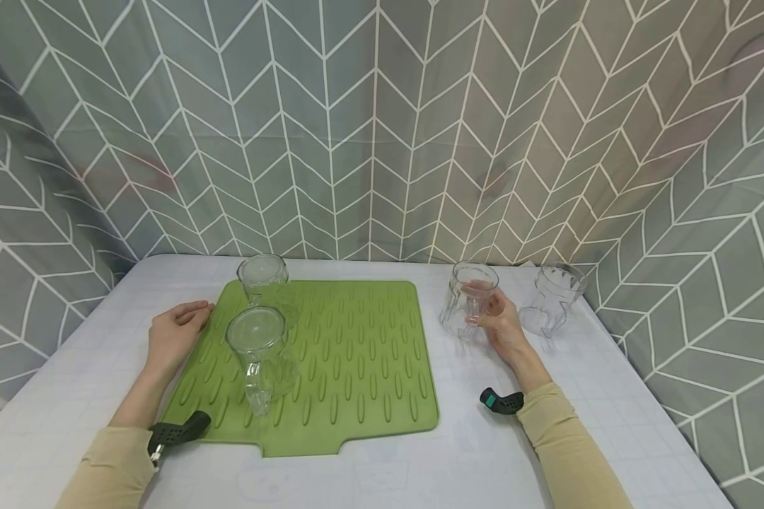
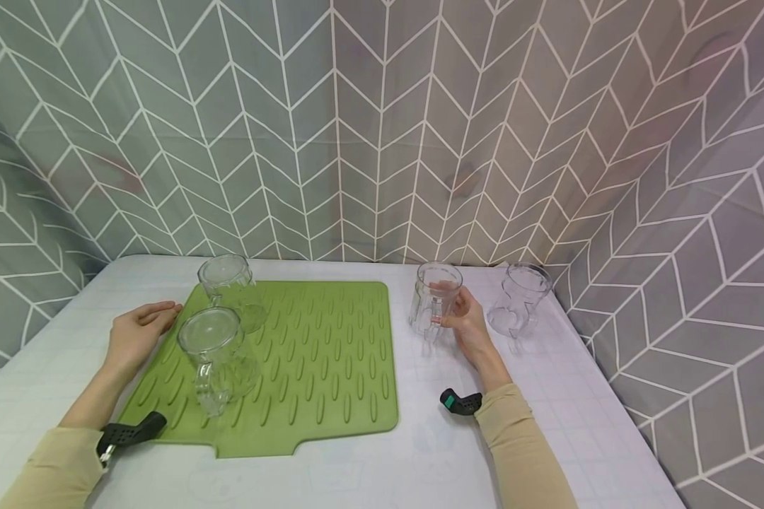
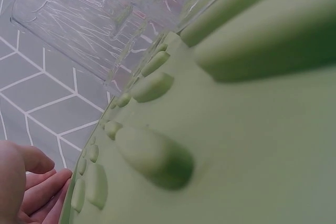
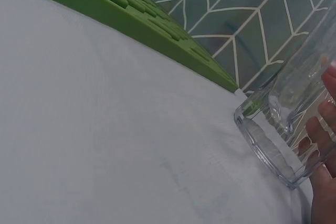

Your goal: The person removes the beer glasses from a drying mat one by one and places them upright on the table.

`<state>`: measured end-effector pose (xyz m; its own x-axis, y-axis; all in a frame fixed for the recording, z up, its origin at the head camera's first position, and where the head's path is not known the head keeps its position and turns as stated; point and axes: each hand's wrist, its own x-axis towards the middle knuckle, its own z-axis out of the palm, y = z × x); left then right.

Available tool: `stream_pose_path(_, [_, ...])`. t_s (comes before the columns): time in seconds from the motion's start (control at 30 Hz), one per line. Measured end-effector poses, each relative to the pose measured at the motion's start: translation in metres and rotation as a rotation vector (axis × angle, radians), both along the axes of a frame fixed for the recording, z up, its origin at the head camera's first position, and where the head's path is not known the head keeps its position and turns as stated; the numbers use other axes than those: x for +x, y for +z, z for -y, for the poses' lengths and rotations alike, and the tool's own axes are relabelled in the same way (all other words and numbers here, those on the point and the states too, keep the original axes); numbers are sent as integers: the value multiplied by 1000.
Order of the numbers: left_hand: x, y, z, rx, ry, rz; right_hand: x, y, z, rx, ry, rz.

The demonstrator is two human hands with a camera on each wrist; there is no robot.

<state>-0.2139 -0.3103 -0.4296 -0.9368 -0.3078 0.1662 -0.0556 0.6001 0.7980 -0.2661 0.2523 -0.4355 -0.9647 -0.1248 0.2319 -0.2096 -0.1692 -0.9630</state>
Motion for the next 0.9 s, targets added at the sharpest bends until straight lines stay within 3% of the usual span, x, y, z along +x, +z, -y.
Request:
stream_pose_path(0.33, [0,0,0,9,-1,-11,1,-1,-8,-90,-27,-39])
stream_pose_path(0.9, [-1,-1,1,6,-4,-20,2,-1,-15,-111,-32,-101])
